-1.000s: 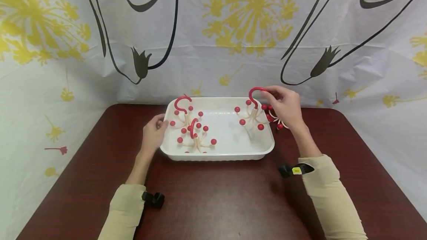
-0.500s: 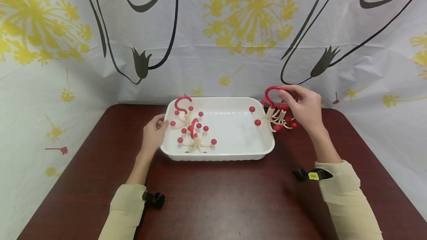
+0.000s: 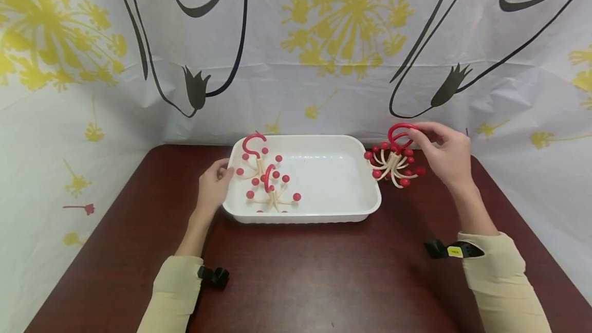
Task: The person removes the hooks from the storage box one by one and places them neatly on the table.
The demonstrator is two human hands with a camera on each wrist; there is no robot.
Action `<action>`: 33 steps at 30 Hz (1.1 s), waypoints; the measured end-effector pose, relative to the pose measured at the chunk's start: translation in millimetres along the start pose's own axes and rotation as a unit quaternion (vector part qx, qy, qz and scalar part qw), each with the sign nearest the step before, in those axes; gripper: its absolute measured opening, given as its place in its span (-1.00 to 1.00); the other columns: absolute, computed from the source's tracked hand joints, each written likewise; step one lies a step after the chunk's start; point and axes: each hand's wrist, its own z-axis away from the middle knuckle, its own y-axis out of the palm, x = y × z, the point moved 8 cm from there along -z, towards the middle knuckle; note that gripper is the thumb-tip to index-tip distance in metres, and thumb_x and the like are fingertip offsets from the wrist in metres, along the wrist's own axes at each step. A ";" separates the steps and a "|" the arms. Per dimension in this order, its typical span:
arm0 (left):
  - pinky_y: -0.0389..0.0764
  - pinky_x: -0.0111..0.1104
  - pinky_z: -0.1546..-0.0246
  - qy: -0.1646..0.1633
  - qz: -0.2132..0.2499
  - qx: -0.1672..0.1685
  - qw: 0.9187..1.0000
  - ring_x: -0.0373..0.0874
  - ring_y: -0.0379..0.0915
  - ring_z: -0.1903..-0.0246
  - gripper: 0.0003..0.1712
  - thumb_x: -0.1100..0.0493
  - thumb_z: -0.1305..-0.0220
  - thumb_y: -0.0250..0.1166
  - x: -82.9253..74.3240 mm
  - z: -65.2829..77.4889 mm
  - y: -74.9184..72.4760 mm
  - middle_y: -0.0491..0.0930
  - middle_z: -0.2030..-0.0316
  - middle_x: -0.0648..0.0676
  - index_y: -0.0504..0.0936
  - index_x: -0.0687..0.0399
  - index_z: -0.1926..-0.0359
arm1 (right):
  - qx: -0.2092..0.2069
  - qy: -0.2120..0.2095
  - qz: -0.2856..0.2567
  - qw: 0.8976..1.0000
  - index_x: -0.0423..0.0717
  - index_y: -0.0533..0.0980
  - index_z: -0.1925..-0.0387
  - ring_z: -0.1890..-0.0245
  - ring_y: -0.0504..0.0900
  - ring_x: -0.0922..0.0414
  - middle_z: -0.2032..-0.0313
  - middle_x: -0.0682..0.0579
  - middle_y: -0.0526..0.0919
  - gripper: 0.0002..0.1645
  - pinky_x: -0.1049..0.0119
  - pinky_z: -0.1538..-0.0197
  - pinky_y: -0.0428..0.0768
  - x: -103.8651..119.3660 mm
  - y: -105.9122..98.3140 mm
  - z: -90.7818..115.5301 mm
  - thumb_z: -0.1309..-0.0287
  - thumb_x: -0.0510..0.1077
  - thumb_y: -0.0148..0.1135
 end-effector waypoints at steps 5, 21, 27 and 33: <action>0.47 -0.43 0.31 0.003 -0.003 0.000 1.000 0.00 0.44 0.25 -0.56 0.10 -0.51 0.15 0.9 -0.6 0.5 0.52 0.25 0.19 0.53 0.20 -0.29 | -0.006 0.016 0.006 1.000 -0.27 0.72 0.13 0.39 0.58 0.46 0.35 0.54 0.62 -0.78 0.61 0.24 0.43 -10.3 -12.8 2.7 -0.18 -0.27 0.44; 0.46 -0.45 0.31 0.010 0.001 -0.003 1.000 0.01 0.44 0.24 -0.57 0.13 -0.50 0.16 -1.0 -1.1 -0.9 0.51 0.26 0.19 0.54 0.22 -0.28 | -0.044 0.044 0.031 0.998 -0.38 0.70 0.19 0.49 0.54 0.55 0.48 0.60 0.59 -0.76 0.67 0.32 0.41 -47.6 -49.6 4.9 -0.16 -0.27 0.45; 0.46 -0.40 0.29 0.009 -0.001 -0.006 1.000 0.02 0.44 0.24 -0.57 0.12 -0.50 0.16 -2.0 -0.8 -1.4 0.52 0.26 0.20 0.54 0.23 -0.27 | -0.056 0.069 0.042 0.995 -0.40 0.69 0.17 0.50 0.53 0.57 0.48 0.63 0.57 -0.71 0.68 0.31 0.42 -61.4 -57.5 7.1 -0.18 -0.21 0.44; 0.49 -0.31 0.25 0.004 0.007 -0.003 1.000 0.05 0.46 0.23 -0.56 0.13 -0.48 0.19 -1.3 -0.1 -0.8 0.55 0.22 0.22 0.53 0.22 -0.28 | -0.071 0.082 0.052 0.993 -0.41 0.68 0.15 0.53 0.52 0.60 0.51 0.65 0.54 -0.69 0.70 0.33 0.42 -76.1 -63.2 5.7 -0.20 -0.20 0.42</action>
